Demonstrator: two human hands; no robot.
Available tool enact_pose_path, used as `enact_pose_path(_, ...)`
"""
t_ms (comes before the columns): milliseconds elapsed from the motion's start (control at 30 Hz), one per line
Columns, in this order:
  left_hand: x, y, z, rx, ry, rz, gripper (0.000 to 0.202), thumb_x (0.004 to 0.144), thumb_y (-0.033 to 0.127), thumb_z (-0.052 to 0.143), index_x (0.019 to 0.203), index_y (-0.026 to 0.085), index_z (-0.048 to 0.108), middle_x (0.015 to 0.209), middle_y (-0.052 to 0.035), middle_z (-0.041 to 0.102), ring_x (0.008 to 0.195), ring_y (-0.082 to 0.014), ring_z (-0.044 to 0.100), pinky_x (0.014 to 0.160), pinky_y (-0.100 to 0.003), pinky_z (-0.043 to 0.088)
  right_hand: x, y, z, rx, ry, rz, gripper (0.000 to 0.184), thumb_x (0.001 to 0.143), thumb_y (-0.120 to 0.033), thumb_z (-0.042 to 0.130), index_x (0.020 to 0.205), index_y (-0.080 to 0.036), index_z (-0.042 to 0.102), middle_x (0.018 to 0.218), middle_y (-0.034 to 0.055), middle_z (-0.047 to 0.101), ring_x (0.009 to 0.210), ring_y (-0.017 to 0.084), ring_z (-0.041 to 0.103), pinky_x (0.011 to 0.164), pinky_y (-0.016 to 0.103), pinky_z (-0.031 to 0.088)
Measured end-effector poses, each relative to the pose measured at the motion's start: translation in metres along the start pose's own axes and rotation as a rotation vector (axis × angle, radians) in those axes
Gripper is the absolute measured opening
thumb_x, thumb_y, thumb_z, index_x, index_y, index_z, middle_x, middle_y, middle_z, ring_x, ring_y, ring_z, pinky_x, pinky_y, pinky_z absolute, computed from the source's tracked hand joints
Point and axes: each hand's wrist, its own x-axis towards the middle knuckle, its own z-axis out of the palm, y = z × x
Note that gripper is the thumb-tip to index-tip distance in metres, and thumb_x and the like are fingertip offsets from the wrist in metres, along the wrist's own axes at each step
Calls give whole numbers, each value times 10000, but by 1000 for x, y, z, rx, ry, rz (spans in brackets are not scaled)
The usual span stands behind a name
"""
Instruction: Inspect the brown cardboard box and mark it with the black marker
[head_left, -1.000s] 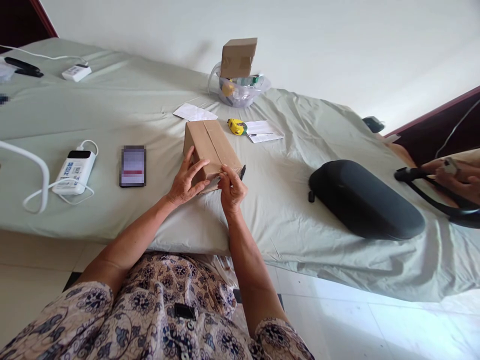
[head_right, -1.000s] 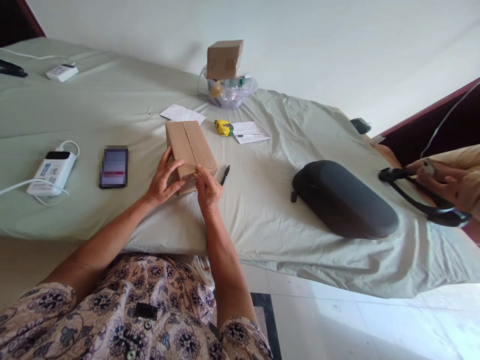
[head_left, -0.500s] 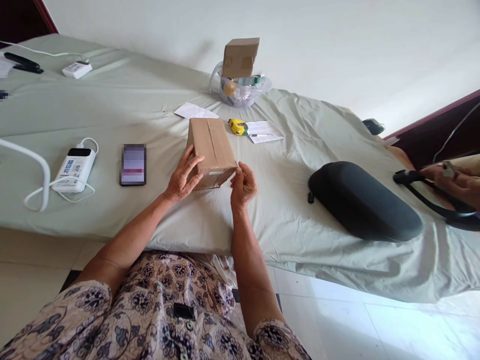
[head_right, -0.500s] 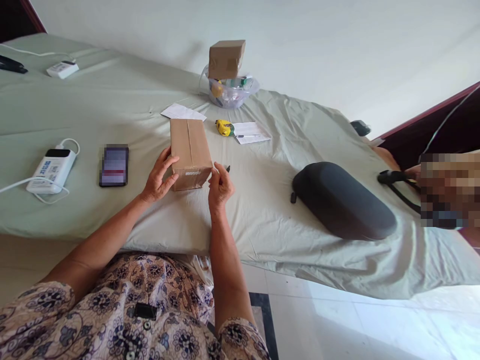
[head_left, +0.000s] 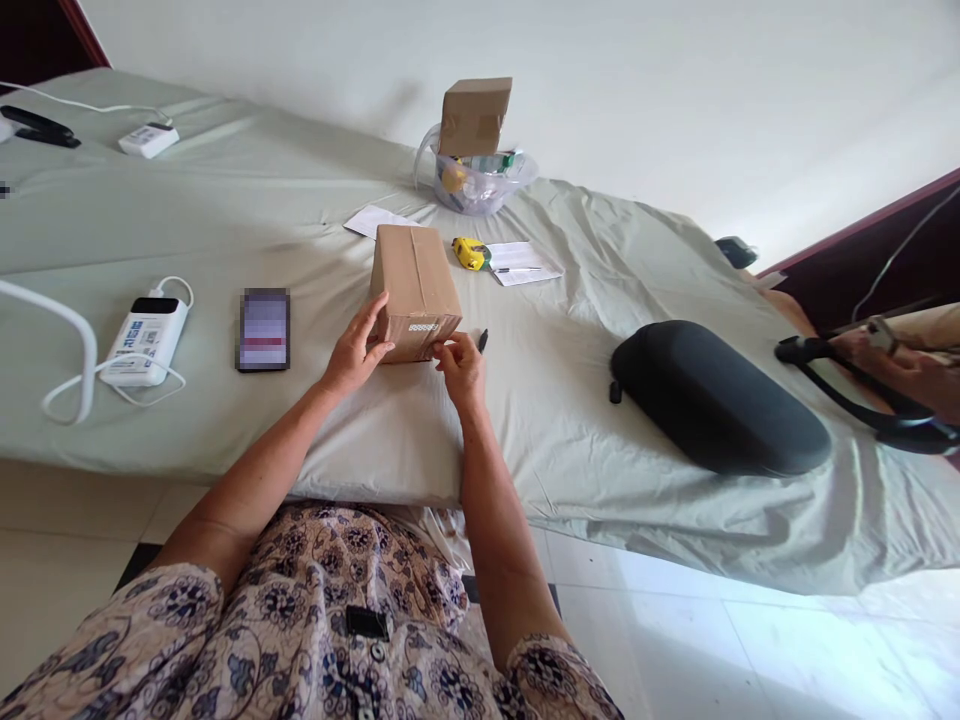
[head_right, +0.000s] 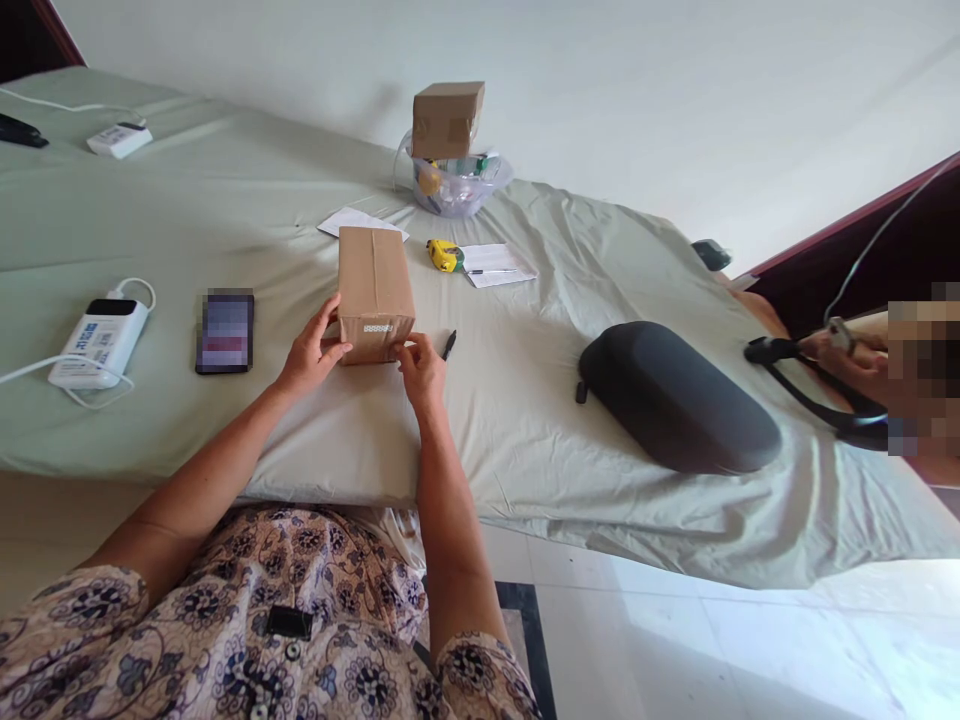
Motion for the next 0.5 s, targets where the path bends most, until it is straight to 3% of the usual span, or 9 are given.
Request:
enact_pose_path(100,-2,-6,3,55,-32,-105,741,924,328,639,1588,271,314,1552,-122,522,1358,-234,595,1055,-382,584,1,3,-2,-218,-102,74,135,828,-354,621,863,-225,638,695,-33,687,603,133,617,668,270,480)
enact_pose_path(233,-4,-5,4,299,-104,-265,560,894,189,656,1436,182,515,1286,-151,703,1162,-262,701,1050,-441,552,0,9,2,-429,-109,40,81,825,-311,623,832,-231,629,743,7,694,664,168,601,685,289,456)
enact_pose_path(400,-7,-5,6,655,-155,-212,179,869,205,694,1038,146,694,1104,-170,730,1105,-315,684,976,-446,535,-2,15,8,-490,-69,-32,58,803,-272,628,841,-228,625,777,13,669,672,163,566,710,313,479)
enact_pose_path(500,-8,-9,7,725,-173,-166,109,875,216,680,962,152,692,1082,-156,725,1078,-298,676,939,-423,533,-2,15,8,-466,-57,-59,44,801,-255,616,825,-221,602,860,26,674,677,150,565,753,337,503)
